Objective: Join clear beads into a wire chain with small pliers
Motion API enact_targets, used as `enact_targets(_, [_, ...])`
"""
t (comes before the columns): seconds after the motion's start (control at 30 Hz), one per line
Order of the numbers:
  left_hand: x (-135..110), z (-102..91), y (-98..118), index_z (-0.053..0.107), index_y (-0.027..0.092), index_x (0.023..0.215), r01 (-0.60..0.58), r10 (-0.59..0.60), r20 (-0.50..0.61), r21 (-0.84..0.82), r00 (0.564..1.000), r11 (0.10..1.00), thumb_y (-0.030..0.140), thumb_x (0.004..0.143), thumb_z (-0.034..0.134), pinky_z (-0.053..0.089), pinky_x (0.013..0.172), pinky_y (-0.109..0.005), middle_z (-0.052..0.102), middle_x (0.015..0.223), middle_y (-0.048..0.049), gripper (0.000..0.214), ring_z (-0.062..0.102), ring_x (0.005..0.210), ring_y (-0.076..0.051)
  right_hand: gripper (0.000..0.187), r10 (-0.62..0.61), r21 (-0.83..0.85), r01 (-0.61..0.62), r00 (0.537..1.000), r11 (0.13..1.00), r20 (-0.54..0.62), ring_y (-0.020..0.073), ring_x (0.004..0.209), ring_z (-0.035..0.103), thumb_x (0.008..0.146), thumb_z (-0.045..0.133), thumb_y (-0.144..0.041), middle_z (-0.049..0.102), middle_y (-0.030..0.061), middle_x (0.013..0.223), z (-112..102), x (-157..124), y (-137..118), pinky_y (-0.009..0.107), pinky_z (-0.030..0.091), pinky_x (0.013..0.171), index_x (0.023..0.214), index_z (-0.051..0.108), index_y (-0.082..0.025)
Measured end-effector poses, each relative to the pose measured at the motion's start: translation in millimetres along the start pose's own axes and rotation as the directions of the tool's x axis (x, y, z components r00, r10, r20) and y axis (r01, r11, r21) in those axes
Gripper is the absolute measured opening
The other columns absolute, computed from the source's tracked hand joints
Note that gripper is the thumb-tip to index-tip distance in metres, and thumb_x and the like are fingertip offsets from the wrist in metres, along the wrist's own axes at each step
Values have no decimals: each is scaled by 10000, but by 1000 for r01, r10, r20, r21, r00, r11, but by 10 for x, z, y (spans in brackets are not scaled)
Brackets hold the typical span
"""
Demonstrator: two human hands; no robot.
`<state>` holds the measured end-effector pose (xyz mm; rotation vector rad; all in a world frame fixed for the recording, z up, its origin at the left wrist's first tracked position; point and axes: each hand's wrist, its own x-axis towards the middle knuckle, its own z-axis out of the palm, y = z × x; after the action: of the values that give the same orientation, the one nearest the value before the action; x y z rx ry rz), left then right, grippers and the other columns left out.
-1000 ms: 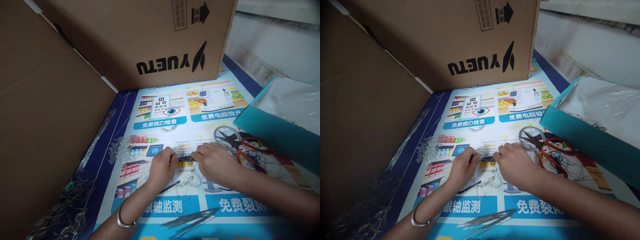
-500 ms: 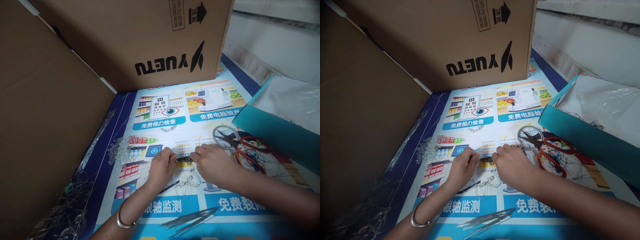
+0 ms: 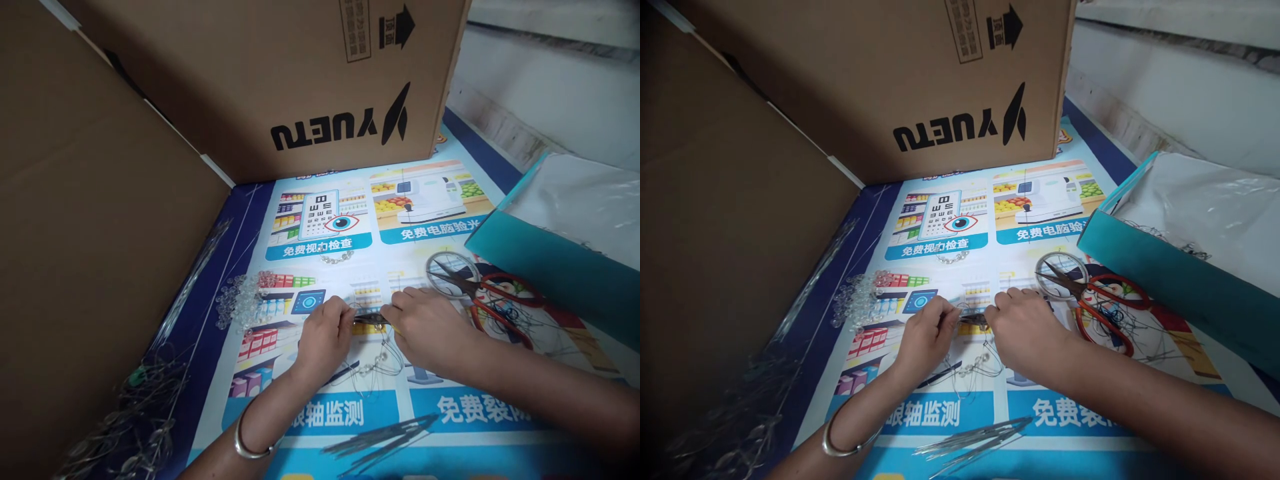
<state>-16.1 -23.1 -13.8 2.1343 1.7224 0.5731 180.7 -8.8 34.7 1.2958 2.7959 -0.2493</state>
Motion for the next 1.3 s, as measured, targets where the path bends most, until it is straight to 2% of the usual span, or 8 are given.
enact_targets(0.63, [6, -14, 16, 408, 199, 744, 41, -41, 34, -5, 999, 999, 251, 875, 379, 364, 586, -261, 538, 676, -9, 144, 518, 657, -170, 156, -10, -17, 10, 999, 1000, -41, 210, 771, 495, 803, 470, -157, 589, 71, 827, 94, -16, -26, 320, 316, 636, 880, 605, -175])
enact_targets(1.3, [-31, -16, -22, 416, 195, 759, -16, 19, 35, -80, 999, 997, 193, 882, 365, 360, 593, -242, 506, 690, 2, 132, 483, 654, -146, 168, 20, 0, -20, 1000, 1000, -1, 206, 754, 506, 801, 455, -157, 592, 66, 822, 62, -17, -33, 307, 274, 567, 869, 607, -177])
